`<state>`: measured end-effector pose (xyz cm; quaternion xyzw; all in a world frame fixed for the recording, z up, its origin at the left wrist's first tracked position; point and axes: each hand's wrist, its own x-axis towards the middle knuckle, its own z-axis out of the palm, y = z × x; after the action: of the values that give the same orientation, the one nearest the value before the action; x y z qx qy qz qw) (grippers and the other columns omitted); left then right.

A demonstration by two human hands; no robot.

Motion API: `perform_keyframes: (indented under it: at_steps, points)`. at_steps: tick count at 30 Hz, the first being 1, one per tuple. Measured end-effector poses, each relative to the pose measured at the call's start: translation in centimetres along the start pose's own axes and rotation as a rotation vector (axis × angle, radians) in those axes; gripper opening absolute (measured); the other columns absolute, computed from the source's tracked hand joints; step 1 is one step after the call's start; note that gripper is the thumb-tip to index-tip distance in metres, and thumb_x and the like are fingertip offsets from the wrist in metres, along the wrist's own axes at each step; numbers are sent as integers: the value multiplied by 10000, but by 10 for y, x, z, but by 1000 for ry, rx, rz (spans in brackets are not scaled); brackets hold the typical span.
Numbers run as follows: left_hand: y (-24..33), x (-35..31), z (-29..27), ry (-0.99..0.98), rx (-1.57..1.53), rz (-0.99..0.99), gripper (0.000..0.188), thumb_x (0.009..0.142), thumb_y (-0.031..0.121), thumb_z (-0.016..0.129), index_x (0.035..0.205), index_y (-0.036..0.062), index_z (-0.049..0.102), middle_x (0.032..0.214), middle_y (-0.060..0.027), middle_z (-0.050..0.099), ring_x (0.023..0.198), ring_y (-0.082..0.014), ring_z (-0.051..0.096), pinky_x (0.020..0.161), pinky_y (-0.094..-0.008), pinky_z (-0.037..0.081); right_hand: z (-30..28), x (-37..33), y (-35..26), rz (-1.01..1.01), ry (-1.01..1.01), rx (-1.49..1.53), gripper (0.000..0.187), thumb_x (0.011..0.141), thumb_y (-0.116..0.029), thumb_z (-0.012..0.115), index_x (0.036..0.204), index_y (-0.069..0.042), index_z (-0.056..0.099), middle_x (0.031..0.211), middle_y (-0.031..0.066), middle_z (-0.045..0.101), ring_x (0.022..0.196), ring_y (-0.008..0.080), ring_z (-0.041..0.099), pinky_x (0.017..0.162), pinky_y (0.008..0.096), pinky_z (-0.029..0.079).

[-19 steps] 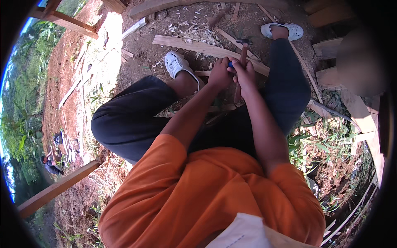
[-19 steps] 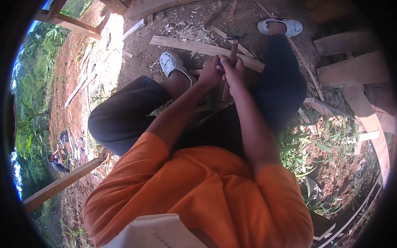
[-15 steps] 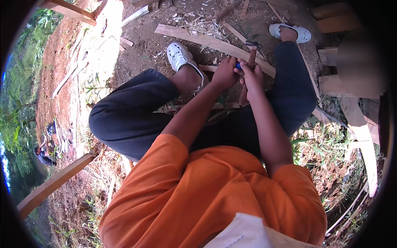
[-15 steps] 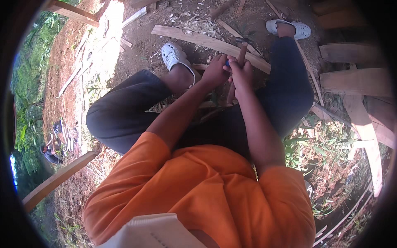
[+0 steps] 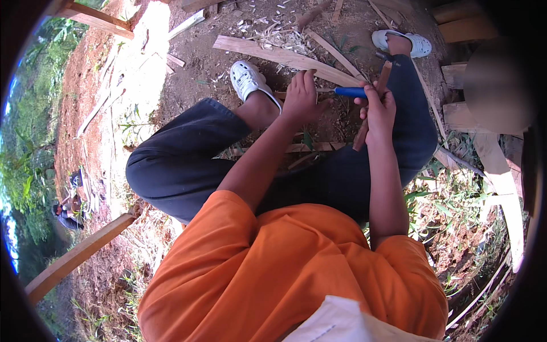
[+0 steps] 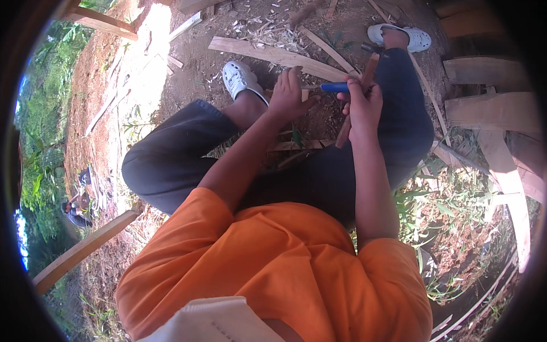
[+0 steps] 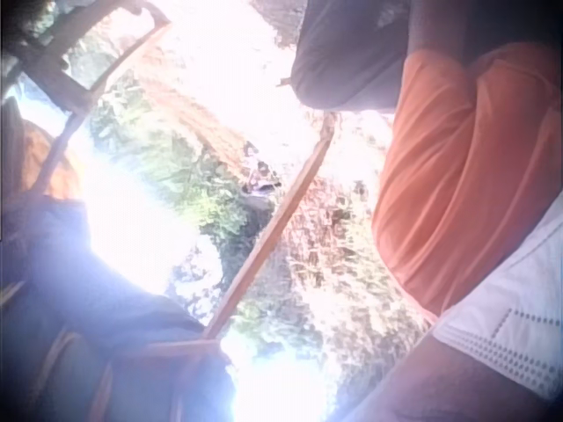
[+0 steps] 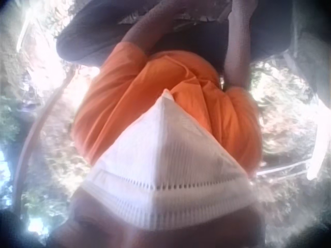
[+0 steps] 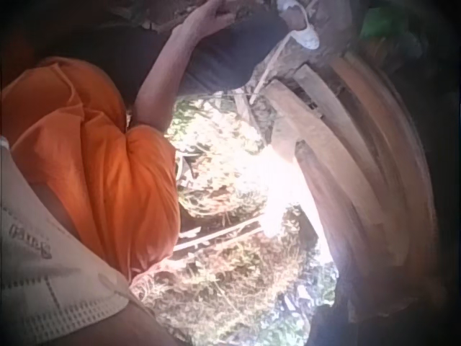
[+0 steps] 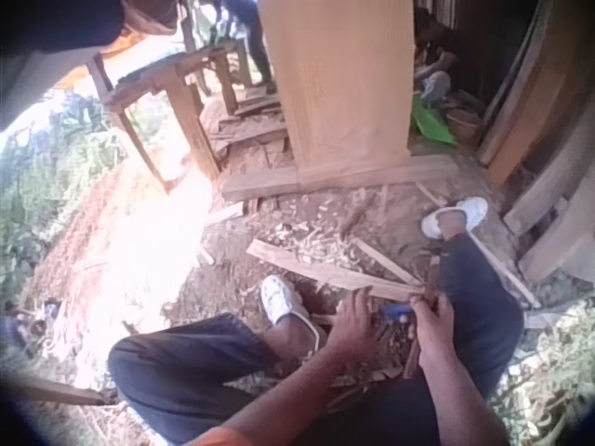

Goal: The person sits cross-legged on the ground and carves a small piece of wood using a chisel and a hammer. They repeatedly strike the chisel to shape the wood, occasionally adjusting its position and clearing away wood shavings.

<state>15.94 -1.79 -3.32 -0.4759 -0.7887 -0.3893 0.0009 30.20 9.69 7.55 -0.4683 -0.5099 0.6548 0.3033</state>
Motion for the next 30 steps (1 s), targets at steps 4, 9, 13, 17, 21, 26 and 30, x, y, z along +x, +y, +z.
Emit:
perform_keyframes:
  at_steps: [4, 9, 13, 17, 21, 26, 30]
  points:
    - [-79, -10, -6, -712, 576, -163, 706, 790, 463, 820, 1324, 110, 521, 1250, -175, 579, 1196, -395, 611, 953, -558, 524, -31, 8, -22, -87, -61, 44, 310, 986, -147, 680, 1209, -39, 494, 1121, 111, 731, 718, 90, 677, 470, 183, 428]
    - [-101, 11, 9, -849, 640, -62, 517, 814, 373, 806, 1254, 181, 613, 1227, -118, 628, 1168, -341, 653, 944, -495, 555, -40, 6, -16, -92, -32, 109, 313, 997, -146, 680, 1240, -52, 506, 1143, 119, 726, 713, 92, 678, 460, 184, 435]
    - [-103, 25, 15, -870, 594, 43, 373, 828, 219, 771, 1174, 143, 654, 1180, -105, 698, 1117, -309, 699, 902, -453, 592, -51, 11, -5, -65, -69, 177, 293, 978, -100, 660, 1210, -28, 497, 1088, 103, 723, 677, 92, 673, 462, 190, 448]
    - [-111, 42, 10, -953, 555, 61, 408, 839, 264, 768, 1224, 182, 663, 1145, -125, 721, 1116, -308, 695, 919, -457, 571, -54, 11, -7, -23, -100, 168, 286, 1004, -92, 631, 1254, -36, 505, 1113, 121, 728, 671, 88, 670, 450, 172, 438]
    - [-114, 55, 8, -1024, 636, 52, 386, 880, 178, 698, 1260, 243, 684, 1099, -112, 750, 1061, -316, 721, 860, -450, 605, -47, 8, -7, -8, -162, 175, 281, 1000, -88, 621, 1249, -34, 501, 1132, 120, 725, 699, 90, 681, 450, 172, 437]
    - [-119, 51, 6, -957, 591, 65, 360, 877, 179, 692, 1233, 237, 696, 1112, -106, 745, 1058, -327, 717, 887, -465, 592, -40, 4, -4, 21, -237, 138, 256, 1001, -91, 612, 1223, -40, 495, 1147, 106, 724, 733, 88, 691, 447, 174, 436]
    - [-123, 50, 7, -912, 516, 9, 330, 863, 185, 702, 1191, 219, 713, 1111, -103, 745, 1061, -332, 714, 901, -472, 583, -32, 4, -4, 34, -274, 57, 234, 1007, -110, 608, 1205, -46, 499, 1154, 88, 727, 737, 78, 689, 446, 179, 434]
